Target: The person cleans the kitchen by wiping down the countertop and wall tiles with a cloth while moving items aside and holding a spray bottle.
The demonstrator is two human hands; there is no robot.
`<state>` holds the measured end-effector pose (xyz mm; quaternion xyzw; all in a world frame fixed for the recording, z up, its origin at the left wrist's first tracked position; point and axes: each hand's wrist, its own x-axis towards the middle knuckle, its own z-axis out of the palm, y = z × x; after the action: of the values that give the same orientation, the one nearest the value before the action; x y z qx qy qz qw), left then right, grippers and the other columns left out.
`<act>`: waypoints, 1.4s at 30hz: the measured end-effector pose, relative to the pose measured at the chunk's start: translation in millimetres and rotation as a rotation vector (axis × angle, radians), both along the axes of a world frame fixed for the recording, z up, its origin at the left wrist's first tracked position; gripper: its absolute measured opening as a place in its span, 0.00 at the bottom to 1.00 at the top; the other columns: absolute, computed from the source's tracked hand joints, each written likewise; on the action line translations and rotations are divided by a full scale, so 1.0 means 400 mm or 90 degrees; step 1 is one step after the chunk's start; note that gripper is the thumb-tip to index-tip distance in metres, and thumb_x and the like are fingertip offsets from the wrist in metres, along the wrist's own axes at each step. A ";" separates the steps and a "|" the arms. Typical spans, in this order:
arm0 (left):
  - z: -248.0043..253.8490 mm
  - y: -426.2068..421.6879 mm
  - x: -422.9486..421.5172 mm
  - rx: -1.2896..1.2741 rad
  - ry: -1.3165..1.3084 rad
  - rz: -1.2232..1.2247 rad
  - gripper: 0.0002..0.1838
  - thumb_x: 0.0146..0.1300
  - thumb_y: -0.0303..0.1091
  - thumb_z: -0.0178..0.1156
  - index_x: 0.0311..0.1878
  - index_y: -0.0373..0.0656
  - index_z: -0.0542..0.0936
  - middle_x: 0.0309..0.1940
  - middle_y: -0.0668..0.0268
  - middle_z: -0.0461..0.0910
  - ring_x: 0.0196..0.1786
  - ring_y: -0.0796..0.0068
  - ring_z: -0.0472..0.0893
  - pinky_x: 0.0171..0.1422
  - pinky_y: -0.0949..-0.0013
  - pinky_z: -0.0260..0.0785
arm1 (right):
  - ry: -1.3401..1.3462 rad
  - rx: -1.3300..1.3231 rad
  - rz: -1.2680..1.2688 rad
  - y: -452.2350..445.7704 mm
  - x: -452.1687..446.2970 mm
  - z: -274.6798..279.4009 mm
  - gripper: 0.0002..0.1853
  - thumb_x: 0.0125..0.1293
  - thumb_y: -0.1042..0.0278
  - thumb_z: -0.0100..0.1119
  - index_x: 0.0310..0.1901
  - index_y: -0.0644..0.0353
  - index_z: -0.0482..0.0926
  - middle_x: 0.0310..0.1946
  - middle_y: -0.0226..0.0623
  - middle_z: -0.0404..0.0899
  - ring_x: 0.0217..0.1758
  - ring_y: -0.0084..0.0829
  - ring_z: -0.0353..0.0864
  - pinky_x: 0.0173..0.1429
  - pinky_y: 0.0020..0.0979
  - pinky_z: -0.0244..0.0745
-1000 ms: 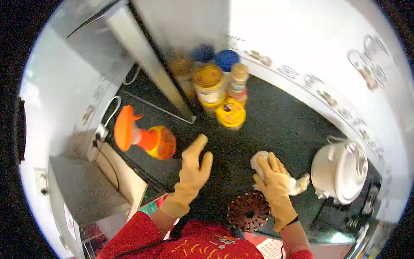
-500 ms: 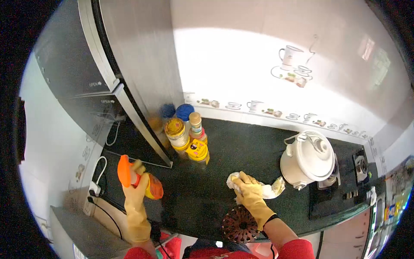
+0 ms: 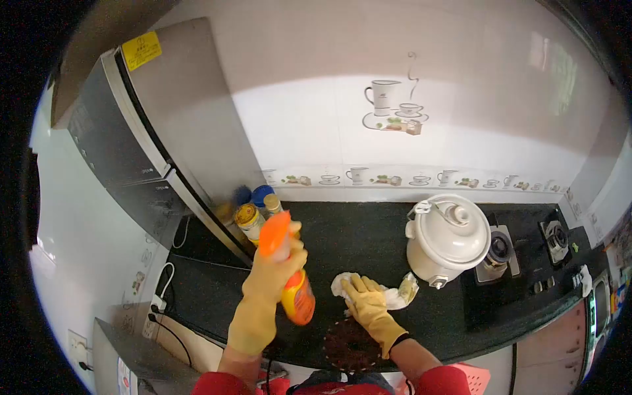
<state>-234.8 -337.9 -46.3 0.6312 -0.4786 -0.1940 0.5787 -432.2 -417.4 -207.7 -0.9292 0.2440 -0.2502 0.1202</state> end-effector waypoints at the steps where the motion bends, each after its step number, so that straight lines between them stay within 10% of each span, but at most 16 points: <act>1: 0.012 -0.046 -0.011 -0.001 -0.005 0.002 0.20 0.54 0.26 0.65 0.51 0.40 0.76 0.40 0.67 0.78 0.40 0.76 0.78 0.48 0.71 0.70 | -0.003 -0.004 -0.017 0.000 -0.015 -0.013 0.27 0.51 0.68 0.63 0.57 0.52 0.73 0.56 0.42 0.71 0.53 0.48 0.73 0.57 0.46 0.69; 9: 0.037 -0.259 -0.115 -0.018 0.037 0.200 0.21 0.52 0.25 0.64 0.52 0.41 0.76 0.35 0.69 0.78 0.39 0.78 0.76 0.45 0.71 0.71 | -0.095 0.043 -0.068 -0.018 -0.158 -0.035 0.23 0.49 0.72 0.63 0.50 0.49 0.78 0.53 0.38 0.75 0.52 0.43 0.76 0.55 0.42 0.73; 14: -0.030 -0.167 -0.110 0.015 0.051 0.116 0.20 0.52 0.25 0.64 0.50 0.41 0.76 0.38 0.66 0.78 0.39 0.74 0.78 0.46 0.69 0.71 | -0.470 0.331 -0.089 -0.042 -0.127 -0.021 0.12 0.57 0.84 0.57 0.42 0.65 0.82 0.47 0.56 0.81 0.52 0.51 0.81 0.56 0.39 0.75; 18: -0.075 -0.010 -0.051 -0.148 -0.268 0.050 0.17 0.51 0.23 0.66 0.46 0.41 0.78 0.41 0.61 0.80 0.44 0.71 0.79 0.51 0.66 0.70 | -0.546 0.544 -0.098 -0.109 -0.042 0.096 0.15 0.65 0.80 0.54 0.53 0.61 0.78 0.49 0.42 0.78 0.35 0.28 0.79 0.38 0.27 0.79; 20: -0.069 0.094 -0.018 -0.080 -0.017 0.060 0.17 0.49 0.22 0.68 0.45 0.39 0.80 0.46 0.61 0.81 0.48 0.71 0.78 0.58 0.64 0.67 | -0.583 0.576 -0.113 -0.120 0.040 0.287 0.15 0.69 0.77 0.52 0.56 0.59 0.76 0.50 0.38 0.76 0.35 0.23 0.77 0.29 0.22 0.77; 27: -0.024 0.327 0.168 -0.109 0.339 0.272 0.33 0.47 0.14 0.64 0.61 0.36 0.71 0.33 0.68 0.77 0.39 0.77 0.77 0.54 0.71 0.68 | -0.523 -0.400 -0.106 -0.467 0.358 0.579 0.18 0.65 0.78 0.53 0.56 0.55 0.77 0.55 0.46 0.76 0.54 0.48 0.75 0.61 0.45 0.66; 31: -0.099 0.374 0.284 -0.146 0.268 0.360 0.32 0.47 0.14 0.61 0.60 0.35 0.70 0.34 0.66 0.78 0.37 0.76 0.77 0.46 0.70 0.70 | -0.483 -0.614 -0.044 -0.591 0.485 0.810 0.21 0.57 0.76 0.59 0.54 0.53 0.78 0.52 0.42 0.79 0.55 0.50 0.74 0.62 0.43 0.66; 34: -0.221 0.427 0.362 -0.097 0.022 0.374 0.35 0.47 0.14 0.60 0.63 0.40 0.69 0.38 0.68 0.74 0.38 0.79 0.74 0.45 0.73 0.72 | -0.425 -0.643 -0.081 -0.661 0.571 0.700 0.22 0.53 0.70 0.63 0.53 0.50 0.79 0.52 0.39 0.79 0.55 0.47 0.75 0.58 0.45 0.69; 42: -0.197 0.364 0.326 -0.013 0.284 0.482 0.36 0.45 0.19 0.63 0.62 0.37 0.67 0.44 0.60 0.77 0.35 0.76 0.75 0.46 0.70 0.71 | 0.020 -0.590 0.123 -0.678 0.485 0.113 0.15 0.51 0.68 0.61 0.44 0.49 0.83 0.51 0.32 0.77 0.56 0.40 0.74 0.55 0.42 0.76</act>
<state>-104.4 -192.2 -125.1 0.6990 -0.0787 -0.0949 0.7044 -238.2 -688.6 -162.4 -0.9070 0.0212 -0.3063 -0.2883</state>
